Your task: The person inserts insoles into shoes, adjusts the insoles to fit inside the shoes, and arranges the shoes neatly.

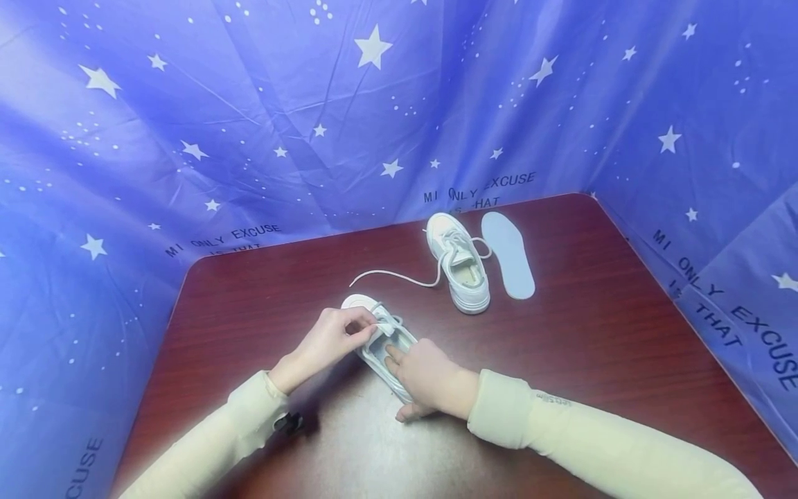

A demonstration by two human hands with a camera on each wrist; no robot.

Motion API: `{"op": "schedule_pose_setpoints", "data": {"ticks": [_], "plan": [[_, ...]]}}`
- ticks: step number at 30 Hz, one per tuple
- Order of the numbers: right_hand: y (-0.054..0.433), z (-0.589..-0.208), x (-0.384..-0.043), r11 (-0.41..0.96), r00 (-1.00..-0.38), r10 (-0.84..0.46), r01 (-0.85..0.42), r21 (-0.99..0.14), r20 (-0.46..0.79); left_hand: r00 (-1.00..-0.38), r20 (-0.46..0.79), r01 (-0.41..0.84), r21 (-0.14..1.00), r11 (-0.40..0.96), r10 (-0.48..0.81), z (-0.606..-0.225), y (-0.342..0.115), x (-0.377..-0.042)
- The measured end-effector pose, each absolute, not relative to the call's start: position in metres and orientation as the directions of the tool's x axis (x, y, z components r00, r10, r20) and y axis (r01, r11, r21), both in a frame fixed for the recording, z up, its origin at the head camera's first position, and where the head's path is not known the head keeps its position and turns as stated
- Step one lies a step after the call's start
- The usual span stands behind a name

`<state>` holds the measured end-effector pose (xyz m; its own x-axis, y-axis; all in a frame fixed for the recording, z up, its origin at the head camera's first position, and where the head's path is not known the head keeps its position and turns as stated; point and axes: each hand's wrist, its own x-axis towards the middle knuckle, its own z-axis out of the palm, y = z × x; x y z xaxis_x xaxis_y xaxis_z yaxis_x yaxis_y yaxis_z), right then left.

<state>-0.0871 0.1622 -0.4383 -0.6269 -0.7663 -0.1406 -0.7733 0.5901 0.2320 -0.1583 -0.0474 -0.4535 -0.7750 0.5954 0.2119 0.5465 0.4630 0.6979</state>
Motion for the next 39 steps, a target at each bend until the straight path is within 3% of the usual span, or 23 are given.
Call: {"op": "schedule_pose_setpoints", "data": {"ticks": [7, 11, 15, 20, 24, 28, 32, 39], "plan": [[0.151, -0.433, -0.089, 0.675, -0.700, -0.660, -0.712, 0.193, -0.272, -0.765, 0.219, 0.560, 0.690, 0.458, 0.606, -0.453, -0.048, -0.158], [0.149, -0.427, -0.098, 0.695, -0.682, -0.668, -0.715, 0.077, -0.299, -0.760, 0.228, 0.568, 0.687, 0.452, 0.608, -0.454, -0.050, -0.158], [0.148, -0.425, -0.105, 0.671, -0.651, -0.718, -0.741, 0.002, -0.247, -0.759, 0.225, 0.567, 0.689, 0.451, 0.611, -0.454, -0.052, -0.157], [0.141, -0.430, -0.106, 0.663, -0.661, -0.709, -0.743, 0.087, -0.244, -0.758, 0.220, 0.565, 0.692, 0.449, 0.614, -0.454, -0.052, -0.158], [0.134, -0.433, -0.105, 0.713, -0.713, -0.613, -0.685, 0.152, -0.340, -0.748, 0.229, 0.574, 0.695, 0.434, 0.623, -0.454, -0.050, -0.159], [0.129, -0.431, -0.103, 0.756, -0.732, -0.534, -0.638, 0.148, -0.424, -0.744, 0.229, 0.575, 0.699, 0.426, 0.628, -0.454, -0.049, -0.159], [0.136, -0.418, -0.097, 0.770, -0.737, -0.553, -0.630, 0.099, -0.389, -0.743, 0.226, 0.577, 0.694, 0.431, 0.630, -0.455, -0.048, -0.159], [0.161, -0.409, -0.089, 0.715, -0.712, -0.668, -0.695, 0.077, -0.217, -0.748, 0.233, 0.579, 0.688, 0.438, 0.621, -0.451, -0.050, -0.162]]}}
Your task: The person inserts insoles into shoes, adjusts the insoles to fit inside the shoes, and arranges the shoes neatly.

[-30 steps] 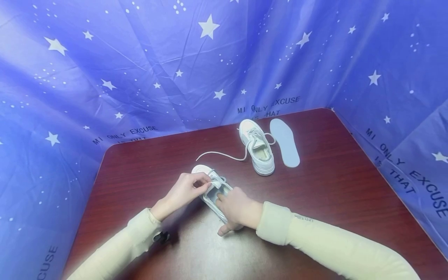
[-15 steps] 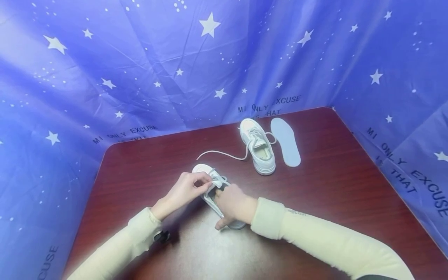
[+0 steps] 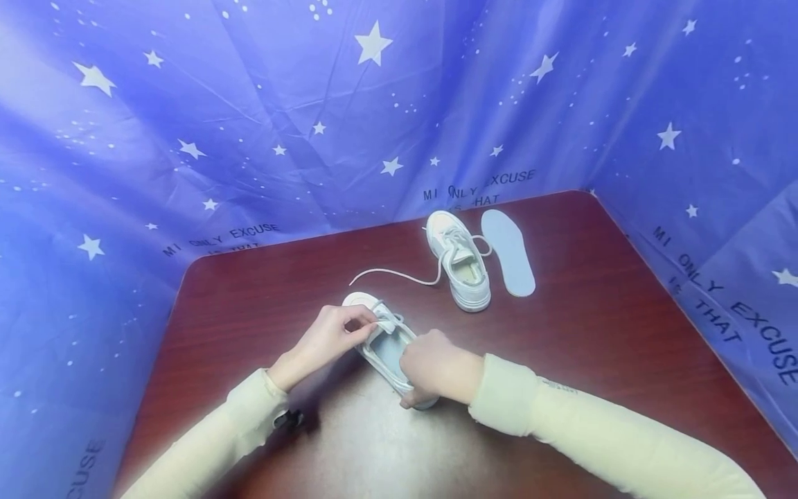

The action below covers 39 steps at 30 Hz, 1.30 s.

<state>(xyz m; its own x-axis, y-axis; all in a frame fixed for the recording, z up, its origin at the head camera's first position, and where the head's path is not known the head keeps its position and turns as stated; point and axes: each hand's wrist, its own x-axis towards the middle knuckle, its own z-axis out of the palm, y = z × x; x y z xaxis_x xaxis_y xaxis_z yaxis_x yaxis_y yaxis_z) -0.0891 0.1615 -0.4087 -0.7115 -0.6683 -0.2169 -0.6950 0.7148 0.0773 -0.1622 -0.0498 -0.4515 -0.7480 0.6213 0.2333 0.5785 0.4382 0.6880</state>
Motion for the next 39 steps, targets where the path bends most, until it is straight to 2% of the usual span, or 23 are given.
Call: {"op": "schedule_pose_setpoints", "data": {"ticks": [7, 14, 20, 28, 34, 39], "plan": [[0.174, -0.416, -0.087, 0.702, -0.690, -0.698, -0.713, 0.013, -0.193, -0.752, 0.240, 0.582, 0.679, 0.448, 0.614, -0.451, -0.050, -0.161], [0.180, -0.419, -0.087, 0.653, -0.650, -0.758, -0.756, -0.054, -0.057, -0.757, 0.227, 0.569, 0.690, 0.448, 0.613, -0.451, -0.049, -0.157], [0.185, -0.420, -0.088, 0.609, -0.612, -0.791, -0.790, -0.070, 0.025, -0.743, 0.247, 0.614, 0.620, 0.488, 0.622, -0.447, -0.046, -0.150], [0.194, -0.419, -0.086, 0.637, -0.642, -0.752, -0.766, -0.086, 0.146, -0.736, 0.256, 0.666, 0.436, 0.605, 0.626, -0.441, -0.043, -0.138], [0.196, -0.420, -0.087, 0.660, -0.647, -0.714, -0.750, -0.050, 0.267, -0.721, 0.280, 0.687, 0.413, 0.598, 0.634, -0.440, -0.044, -0.137], [0.199, -0.422, -0.088, 0.689, -0.663, -0.685, -0.724, -0.024, 0.302, -0.705, 0.337, 0.708, 0.393, 0.587, 0.625, -0.441, -0.046, -0.138]]}}
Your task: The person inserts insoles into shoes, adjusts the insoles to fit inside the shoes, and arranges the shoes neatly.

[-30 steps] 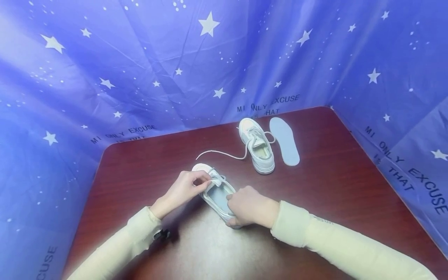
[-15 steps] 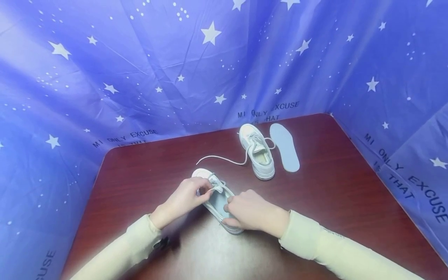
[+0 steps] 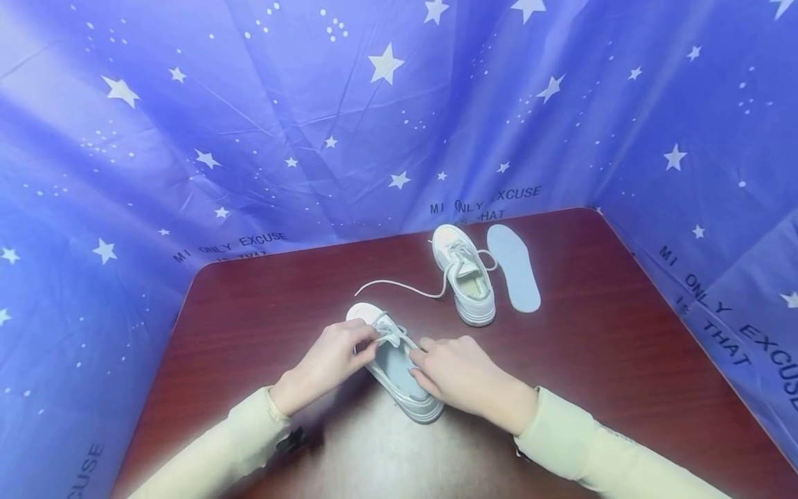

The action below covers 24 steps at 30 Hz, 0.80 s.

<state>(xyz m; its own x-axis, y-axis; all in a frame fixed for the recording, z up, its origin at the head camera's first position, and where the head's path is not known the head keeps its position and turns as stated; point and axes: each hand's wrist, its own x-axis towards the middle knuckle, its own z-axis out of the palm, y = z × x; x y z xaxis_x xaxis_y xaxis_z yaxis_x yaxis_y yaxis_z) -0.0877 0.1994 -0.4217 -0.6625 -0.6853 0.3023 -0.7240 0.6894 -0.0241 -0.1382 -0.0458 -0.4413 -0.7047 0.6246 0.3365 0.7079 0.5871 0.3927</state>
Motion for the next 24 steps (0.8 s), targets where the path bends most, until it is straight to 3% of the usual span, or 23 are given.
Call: {"op": "schedule_pose_setpoints", "data": {"ticks": [11, 24], "plan": [[0.203, -0.430, -0.090, 0.769, -0.737, -0.595, -0.638, -0.041, 0.319, -0.666, 0.440, 0.742, 0.300, 0.600, 0.602, -0.437, -0.059, -0.143], [0.208, -0.447, -0.094, 0.832, -0.791, -0.517, -0.554, -0.023, 0.329, -0.717, 0.506, 0.668, 0.302, 0.680, 0.479, -0.424, -0.090, -0.173]]}}
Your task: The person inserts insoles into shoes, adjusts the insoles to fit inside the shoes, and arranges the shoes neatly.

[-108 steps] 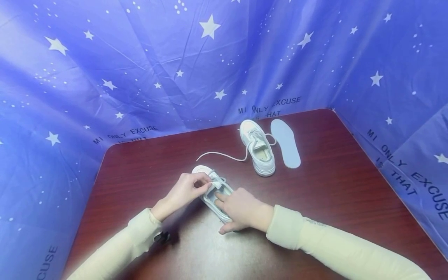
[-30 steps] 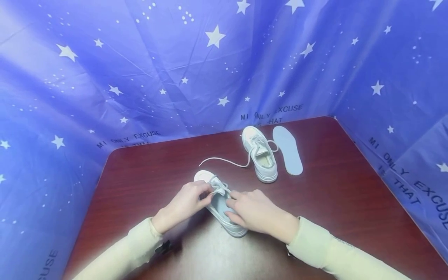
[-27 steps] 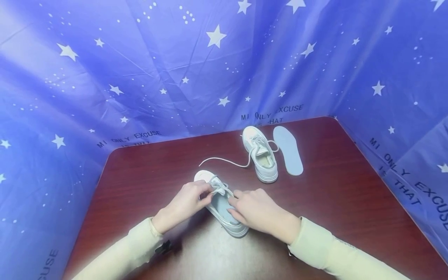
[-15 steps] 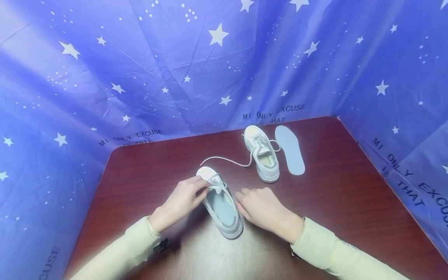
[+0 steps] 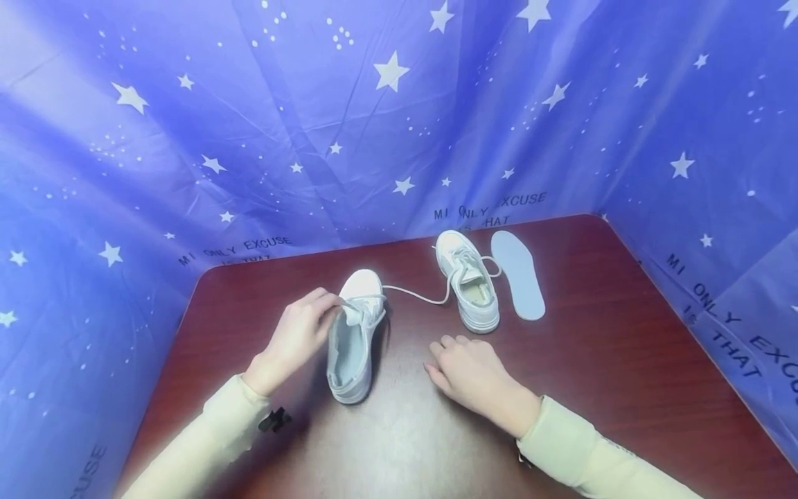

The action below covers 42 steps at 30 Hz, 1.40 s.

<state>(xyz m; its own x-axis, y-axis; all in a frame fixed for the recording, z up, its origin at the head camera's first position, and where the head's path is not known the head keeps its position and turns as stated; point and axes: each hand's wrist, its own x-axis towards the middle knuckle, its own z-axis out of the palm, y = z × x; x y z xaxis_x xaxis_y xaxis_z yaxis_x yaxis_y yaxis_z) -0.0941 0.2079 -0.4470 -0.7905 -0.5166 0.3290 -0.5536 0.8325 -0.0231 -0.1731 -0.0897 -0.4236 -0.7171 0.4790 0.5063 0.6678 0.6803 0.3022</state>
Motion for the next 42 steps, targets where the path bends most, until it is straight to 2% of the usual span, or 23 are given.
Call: {"op": "schedule_pose_setpoints", "data": {"ticks": [7, 21, 35, 42], "plan": [[0.212, -0.453, -0.089, 0.859, -0.818, -0.478, -0.512, -0.026, 0.321, -0.769, 0.501, 0.596, 0.335, 0.730, 0.398, -0.421, -0.111, -0.195], [0.221, -0.465, -0.081, 0.882, -0.845, -0.446, -0.472, -0.017, 0.296, -0.799, 0.517, 0.524, 0.350, 0.776, 0.307, -0.442, -0.155, -0.245], [0.228, -0.464, -0.083, 0.885, -0.853, -0.442, -0.466, -0.022, 0.279, -0.815, 0.508, 0.505, 0.383, 0.773, 0.280, -0.425, -0.168, -0.264], [0.229, -0.461, -0.083, 0.885, -0.859, -0.441, -0.464, -0.032, 0.259, -0.855, 0.445, 0.455, 0.397, 0.797, 0.266, -0.434, -0.164, -0.269]]}}
